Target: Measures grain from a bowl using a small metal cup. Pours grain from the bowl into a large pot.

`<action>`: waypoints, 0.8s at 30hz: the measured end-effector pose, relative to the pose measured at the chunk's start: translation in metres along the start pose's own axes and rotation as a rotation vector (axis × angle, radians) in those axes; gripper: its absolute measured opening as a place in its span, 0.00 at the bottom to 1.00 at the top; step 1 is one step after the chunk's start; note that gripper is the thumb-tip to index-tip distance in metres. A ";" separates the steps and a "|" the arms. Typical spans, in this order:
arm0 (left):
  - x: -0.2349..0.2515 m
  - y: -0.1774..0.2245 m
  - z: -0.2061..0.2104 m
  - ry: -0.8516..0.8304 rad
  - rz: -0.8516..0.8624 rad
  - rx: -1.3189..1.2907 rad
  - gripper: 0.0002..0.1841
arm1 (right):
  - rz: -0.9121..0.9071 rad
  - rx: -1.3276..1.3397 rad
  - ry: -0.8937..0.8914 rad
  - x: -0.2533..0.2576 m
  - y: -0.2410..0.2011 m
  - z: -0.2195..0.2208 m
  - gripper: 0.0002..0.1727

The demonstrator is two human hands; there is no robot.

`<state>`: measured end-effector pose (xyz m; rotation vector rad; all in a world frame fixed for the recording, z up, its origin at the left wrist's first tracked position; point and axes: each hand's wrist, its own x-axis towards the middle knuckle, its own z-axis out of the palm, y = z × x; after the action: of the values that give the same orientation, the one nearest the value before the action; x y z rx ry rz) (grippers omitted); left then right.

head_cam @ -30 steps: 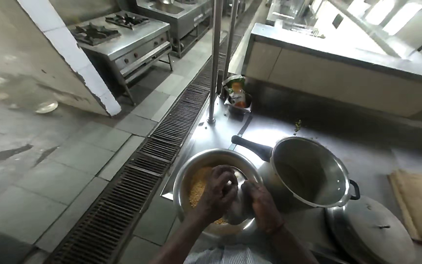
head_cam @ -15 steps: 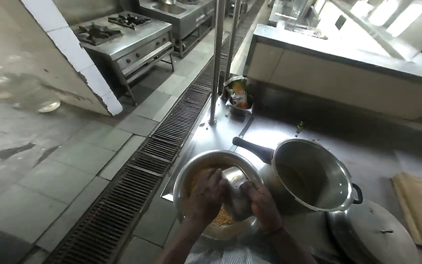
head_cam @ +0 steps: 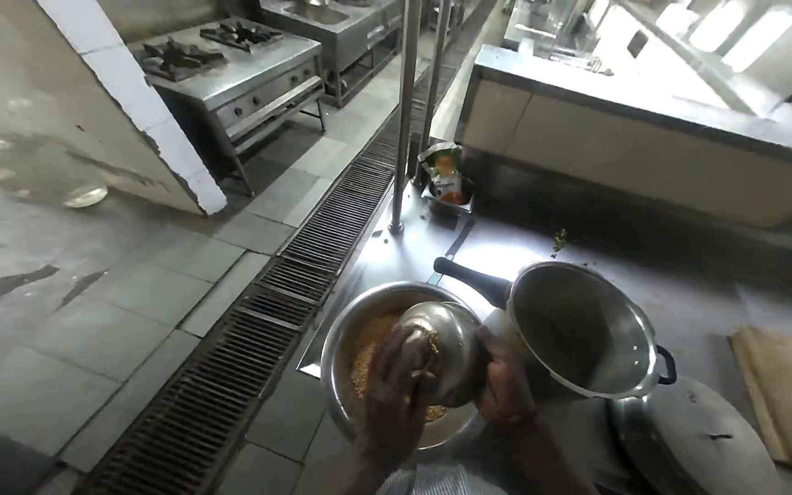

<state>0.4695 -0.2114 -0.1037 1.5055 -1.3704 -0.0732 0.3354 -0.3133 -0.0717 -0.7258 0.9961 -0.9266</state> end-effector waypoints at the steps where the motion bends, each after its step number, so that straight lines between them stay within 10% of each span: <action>1: -0.005 -0.001 0.003 -0.106 0.064 -0.019 0.25 | 0.014 0.030 0.002 0.000 -0.001 0.000 0.18; 6: -0.014 -0.017 0.020 -0.359 0.066 -0.010 0.47 | 0.044 0.050 0.047 -0.002 0.000 0.003 0.19; 13: -0.003 -0.026 0.019 -0.385 -0.256 -0.196 0.49 | 0.044 -0.062 0.113 -0.010 0.002 0.002 0.19; 19: 0.002 -0.016 0.012 -0.127 -0.255 -0.323 0.25 | -0.025 -0.084 0.132 -0.013 0.001 0.004 0.18; 24: 0.011 -0.022 0.000 -0.284 -0.309 -0.397 0.21 | -0.075 -0.208 0.129 -0.014 0.003 0.005 0.17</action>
<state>0.4890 -0.2246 -0.1128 1.3858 -1.2365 -0.7351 0.3370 -0.2988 -0.0668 -0.8918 1.1984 -0.9529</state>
